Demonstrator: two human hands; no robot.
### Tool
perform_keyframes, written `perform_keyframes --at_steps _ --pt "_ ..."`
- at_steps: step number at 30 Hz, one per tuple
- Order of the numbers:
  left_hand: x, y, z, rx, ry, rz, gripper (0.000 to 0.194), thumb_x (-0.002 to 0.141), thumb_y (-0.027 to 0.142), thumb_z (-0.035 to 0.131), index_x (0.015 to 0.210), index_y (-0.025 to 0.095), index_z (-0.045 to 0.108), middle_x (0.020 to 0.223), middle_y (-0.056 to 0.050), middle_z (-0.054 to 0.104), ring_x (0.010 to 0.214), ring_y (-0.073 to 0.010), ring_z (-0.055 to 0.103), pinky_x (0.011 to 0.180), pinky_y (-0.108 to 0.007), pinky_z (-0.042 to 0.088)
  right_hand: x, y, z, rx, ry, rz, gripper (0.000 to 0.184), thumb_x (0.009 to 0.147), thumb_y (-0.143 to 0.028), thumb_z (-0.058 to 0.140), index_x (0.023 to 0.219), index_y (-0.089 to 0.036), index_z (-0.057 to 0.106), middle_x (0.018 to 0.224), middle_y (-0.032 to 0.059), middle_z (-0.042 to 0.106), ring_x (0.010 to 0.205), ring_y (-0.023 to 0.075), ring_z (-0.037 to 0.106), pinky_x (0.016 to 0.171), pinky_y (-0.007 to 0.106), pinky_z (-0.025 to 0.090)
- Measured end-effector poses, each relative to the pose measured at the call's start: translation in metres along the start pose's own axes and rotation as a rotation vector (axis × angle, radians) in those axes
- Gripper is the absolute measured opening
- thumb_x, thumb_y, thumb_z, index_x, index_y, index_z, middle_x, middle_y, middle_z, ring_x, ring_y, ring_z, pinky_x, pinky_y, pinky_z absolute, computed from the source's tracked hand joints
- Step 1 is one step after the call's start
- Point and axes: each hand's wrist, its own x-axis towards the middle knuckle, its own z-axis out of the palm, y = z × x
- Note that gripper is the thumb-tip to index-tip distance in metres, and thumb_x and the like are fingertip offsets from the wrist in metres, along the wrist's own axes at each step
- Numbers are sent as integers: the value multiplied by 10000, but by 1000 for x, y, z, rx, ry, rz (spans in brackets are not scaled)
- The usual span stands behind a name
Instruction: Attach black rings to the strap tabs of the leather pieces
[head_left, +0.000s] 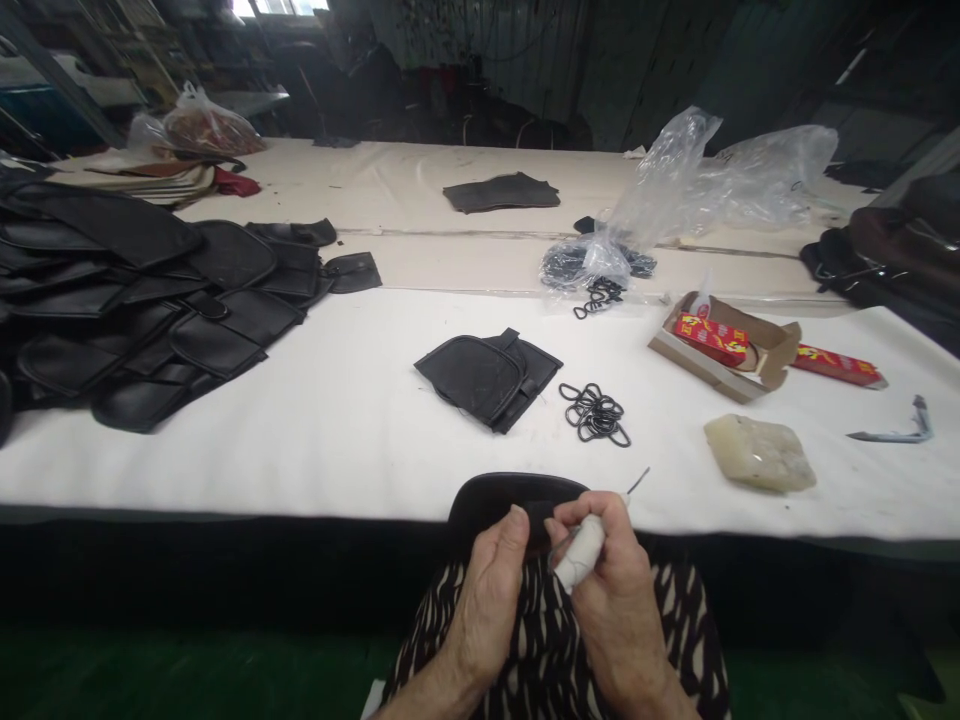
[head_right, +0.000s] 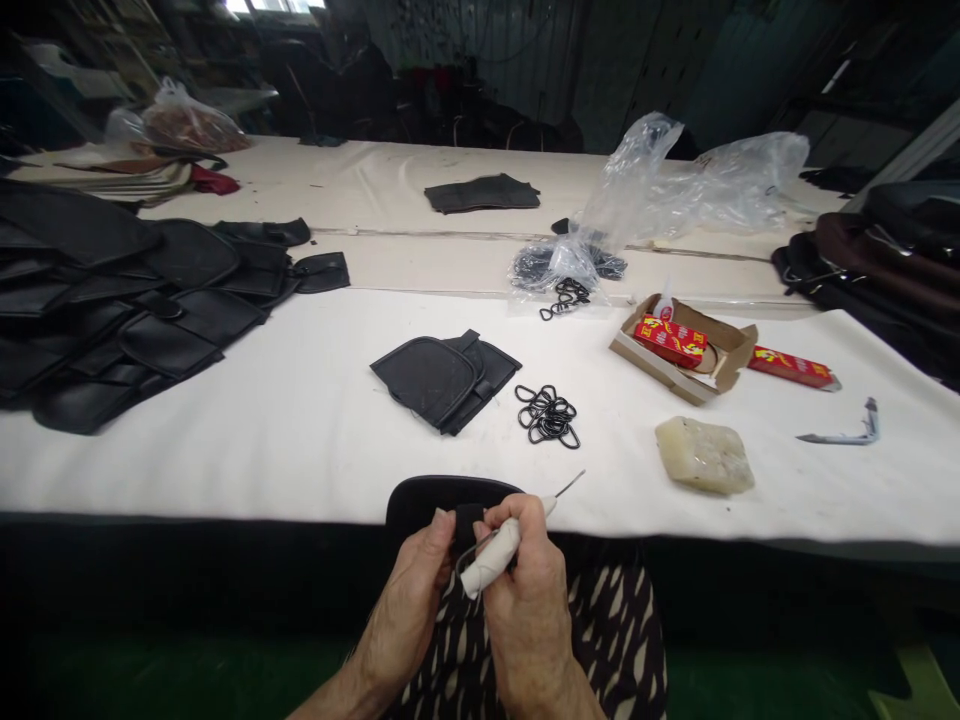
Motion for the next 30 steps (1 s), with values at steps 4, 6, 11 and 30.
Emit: perform_keyframes --at_steps 4,6,11,30 --pt "-4 11 10 142 -23 79 274 831 405 539 796 149 630 738 -20 614 723 -167 527 658 -248 423 -2 3 1 53 -25 75 91 835 -299 539 848 -225 487 778 -2 628 609 128 581 524 200 474" --pt "-4 11 13 162 11 93 283 846 394 514 758 147 620 725 -18 614 716 -163 527 651 -241 425 -3 4 1 80 -27 121 108 841 -315 541 855 -228 478 799 -6 618 608 123 573 529 201 477" --pt "-4 -2 13 161 37 95 298 848 419 508 837 154 644 798 -39 650 795 -191 558 705 -259 444 -3 2 0 74 -45 138 105 843 -311 534 838 -227 473 769 -16 606 621 124 570 552 205 472" --pt "-3 -2 12 227 76 120 362 870 435 464 678 148 572 612 7 512 607 -132 465 552 -228 386 -5 1 2 53 -110 125 93 839 -254 524 802 -236 441 645 -51 555 548 114 520 505 203 428"
